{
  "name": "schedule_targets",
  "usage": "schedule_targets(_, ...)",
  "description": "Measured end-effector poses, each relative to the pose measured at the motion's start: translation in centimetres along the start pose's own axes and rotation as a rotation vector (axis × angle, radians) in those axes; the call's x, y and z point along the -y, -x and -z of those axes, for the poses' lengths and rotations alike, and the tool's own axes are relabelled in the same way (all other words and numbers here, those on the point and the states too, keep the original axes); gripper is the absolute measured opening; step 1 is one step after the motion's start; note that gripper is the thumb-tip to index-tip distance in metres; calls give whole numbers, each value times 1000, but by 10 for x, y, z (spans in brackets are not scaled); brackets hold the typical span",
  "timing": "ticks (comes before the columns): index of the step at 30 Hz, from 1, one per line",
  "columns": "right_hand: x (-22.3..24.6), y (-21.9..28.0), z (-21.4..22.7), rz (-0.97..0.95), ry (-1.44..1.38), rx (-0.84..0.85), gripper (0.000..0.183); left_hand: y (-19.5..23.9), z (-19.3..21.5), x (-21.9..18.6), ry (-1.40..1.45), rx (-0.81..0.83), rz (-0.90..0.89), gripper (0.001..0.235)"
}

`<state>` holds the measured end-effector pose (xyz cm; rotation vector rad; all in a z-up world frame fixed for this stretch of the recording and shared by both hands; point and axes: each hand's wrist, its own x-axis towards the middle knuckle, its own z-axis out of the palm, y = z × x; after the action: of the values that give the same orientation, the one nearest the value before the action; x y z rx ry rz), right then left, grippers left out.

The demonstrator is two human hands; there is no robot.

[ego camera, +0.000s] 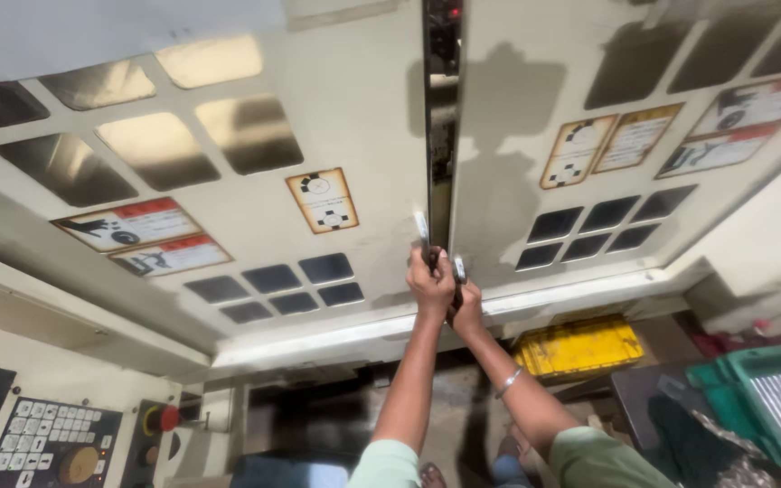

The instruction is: The person opens the doors of a large industrial machine, reaches inside to adjust or retrieve a small metal component, then closes the doors. The person handles a small metal part and places it into a green bin before closing the machine.

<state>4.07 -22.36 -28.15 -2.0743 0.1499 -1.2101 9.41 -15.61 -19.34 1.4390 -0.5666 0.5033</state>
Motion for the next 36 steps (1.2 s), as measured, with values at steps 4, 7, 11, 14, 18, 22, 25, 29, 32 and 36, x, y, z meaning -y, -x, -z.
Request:
schedule_targets(4,-2,0,0,-10,31,23,27,0,-1,3,-31,-9,-39,10)
schedule_targets(7,1,0,2,-5,-8,15,28,0,-1,4,-40,-7,-54,11)
schedule_targets(11,4,0,2,6,-10,16,29,1,1,3,-30,7,-29,12)
schedule_targets(14,-2,1,0,33,30,7,27,0,0,2,-6,0,-17,12)
schedule_targets(18,-16,9,-4,-16,28,27,22,3,1,5,-34,5,-2,13)
schedule_targets(22,-26,15,-6,-52,36,12,21,5,-1,10,-42,-2,-18,13)
schedule_targets(25,-27,12,-7,3,42,-13,20,4,-3,11,-45,-11,-13,12)
schedule_targets(29,-21,11,-8,18,13,-12,19,4,-1,10,-10,4,-6,12)
schedule_targets(32,-18,8,-6,12,6,-18,19,3,-1,8,-21,9,12,12)
schedule_targets(36,-11,7,-4,54,48,-4,24,2,-1,5,-30,-21,-72,12)
